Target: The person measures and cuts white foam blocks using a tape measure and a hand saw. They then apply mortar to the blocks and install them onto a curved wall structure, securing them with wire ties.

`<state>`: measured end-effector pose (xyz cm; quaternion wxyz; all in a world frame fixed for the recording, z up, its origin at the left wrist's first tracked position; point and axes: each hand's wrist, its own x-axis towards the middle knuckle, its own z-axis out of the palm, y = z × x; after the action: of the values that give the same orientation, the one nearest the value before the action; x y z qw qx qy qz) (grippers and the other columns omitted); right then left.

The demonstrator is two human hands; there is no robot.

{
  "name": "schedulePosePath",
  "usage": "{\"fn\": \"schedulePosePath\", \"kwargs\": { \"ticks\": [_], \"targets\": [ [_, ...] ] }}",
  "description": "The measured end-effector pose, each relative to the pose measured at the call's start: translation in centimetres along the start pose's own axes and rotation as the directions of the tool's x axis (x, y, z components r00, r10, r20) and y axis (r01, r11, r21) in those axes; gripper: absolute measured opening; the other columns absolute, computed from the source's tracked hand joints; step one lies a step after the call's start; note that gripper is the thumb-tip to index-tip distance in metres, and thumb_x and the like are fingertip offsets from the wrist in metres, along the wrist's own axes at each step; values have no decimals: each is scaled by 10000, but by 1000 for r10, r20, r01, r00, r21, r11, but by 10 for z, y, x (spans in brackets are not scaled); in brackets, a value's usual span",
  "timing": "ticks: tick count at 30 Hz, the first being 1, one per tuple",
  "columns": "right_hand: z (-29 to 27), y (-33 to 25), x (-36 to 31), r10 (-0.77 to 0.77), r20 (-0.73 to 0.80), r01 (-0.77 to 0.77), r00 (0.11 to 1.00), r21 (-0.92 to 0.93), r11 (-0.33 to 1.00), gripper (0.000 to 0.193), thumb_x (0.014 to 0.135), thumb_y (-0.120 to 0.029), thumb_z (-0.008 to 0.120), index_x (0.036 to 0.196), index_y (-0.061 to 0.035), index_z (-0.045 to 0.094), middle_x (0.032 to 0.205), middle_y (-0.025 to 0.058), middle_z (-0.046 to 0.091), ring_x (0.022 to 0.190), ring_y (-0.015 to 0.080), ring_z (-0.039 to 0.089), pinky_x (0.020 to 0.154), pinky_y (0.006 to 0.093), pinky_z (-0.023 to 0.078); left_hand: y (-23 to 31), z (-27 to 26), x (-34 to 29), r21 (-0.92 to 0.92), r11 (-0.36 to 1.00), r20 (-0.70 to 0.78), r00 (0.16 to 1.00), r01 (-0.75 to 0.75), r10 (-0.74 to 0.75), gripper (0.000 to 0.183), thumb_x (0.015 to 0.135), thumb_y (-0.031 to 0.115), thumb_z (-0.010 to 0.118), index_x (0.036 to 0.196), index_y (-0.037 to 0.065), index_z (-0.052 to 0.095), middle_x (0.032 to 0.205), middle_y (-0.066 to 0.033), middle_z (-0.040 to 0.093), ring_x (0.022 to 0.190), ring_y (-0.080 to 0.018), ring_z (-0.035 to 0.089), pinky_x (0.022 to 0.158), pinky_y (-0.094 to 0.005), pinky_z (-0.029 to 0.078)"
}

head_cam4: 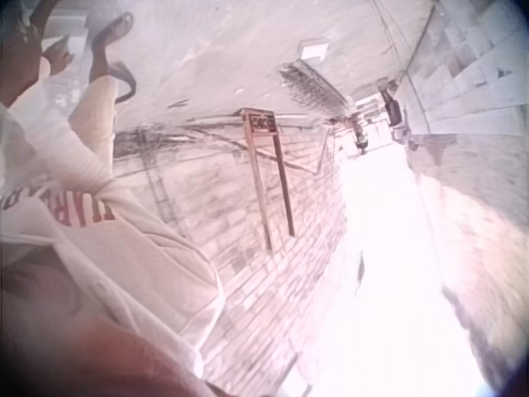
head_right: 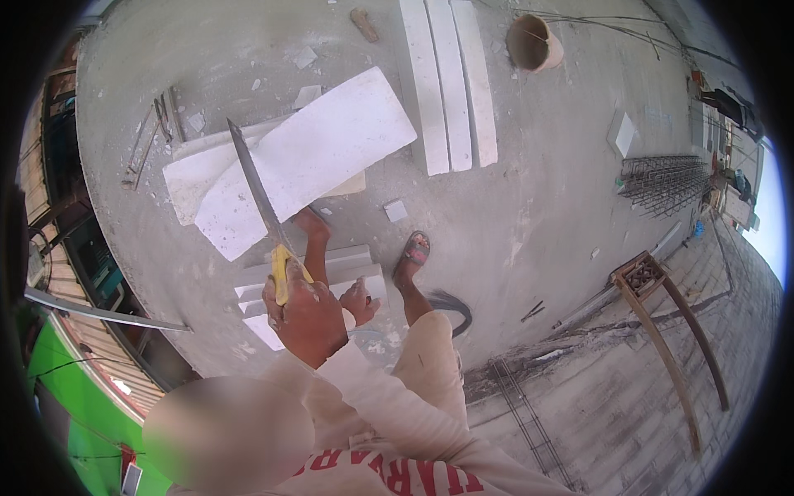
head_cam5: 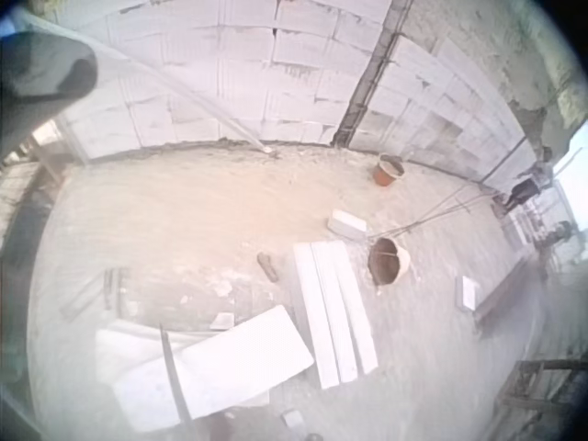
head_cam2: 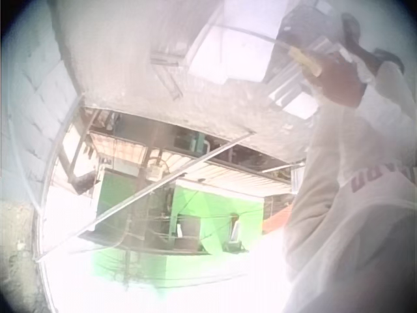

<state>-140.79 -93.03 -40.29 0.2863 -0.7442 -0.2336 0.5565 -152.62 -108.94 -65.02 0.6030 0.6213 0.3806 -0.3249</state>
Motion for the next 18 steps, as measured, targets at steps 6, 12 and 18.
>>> {"fn": "schedulePosePath", "kwargs": {
  "ticks": [6,12,18],
  "targets": [
    [0,34,7,-217,-121,163,969,-348,923,528,910,-259,700,1265,103,553,713,180,678,627,338,695,565,425,575,61,21,116,13,995,-282,954,-103,103,802,892,456,706,1420,-89,446,1335,-292,554,1211,-438,584,1064,-488,454],
    [-49,36,29,-483,-118,394,868,-430,812,418,913,-225,696,1171,90,602,848,194,689,672,281,699,588,398,582,195,-30,279,-93,939,-531,814,-330,234,647,866,392,753,1291,-55,557,1244,-257,589,1188,-417,589,1032,-468,470],
    [-52,37,23,-548,-144,431,824,-469,771,277,905,-160,680,1068,62,650,1014,209,696,763,235,712,639,384,596,173,-52,270,-28,884,-721,622,-466,305,740,898,372,729,1466,-14,453,1470,-280,490,1352,-422,504,1149,-452,403]
  ]
}}
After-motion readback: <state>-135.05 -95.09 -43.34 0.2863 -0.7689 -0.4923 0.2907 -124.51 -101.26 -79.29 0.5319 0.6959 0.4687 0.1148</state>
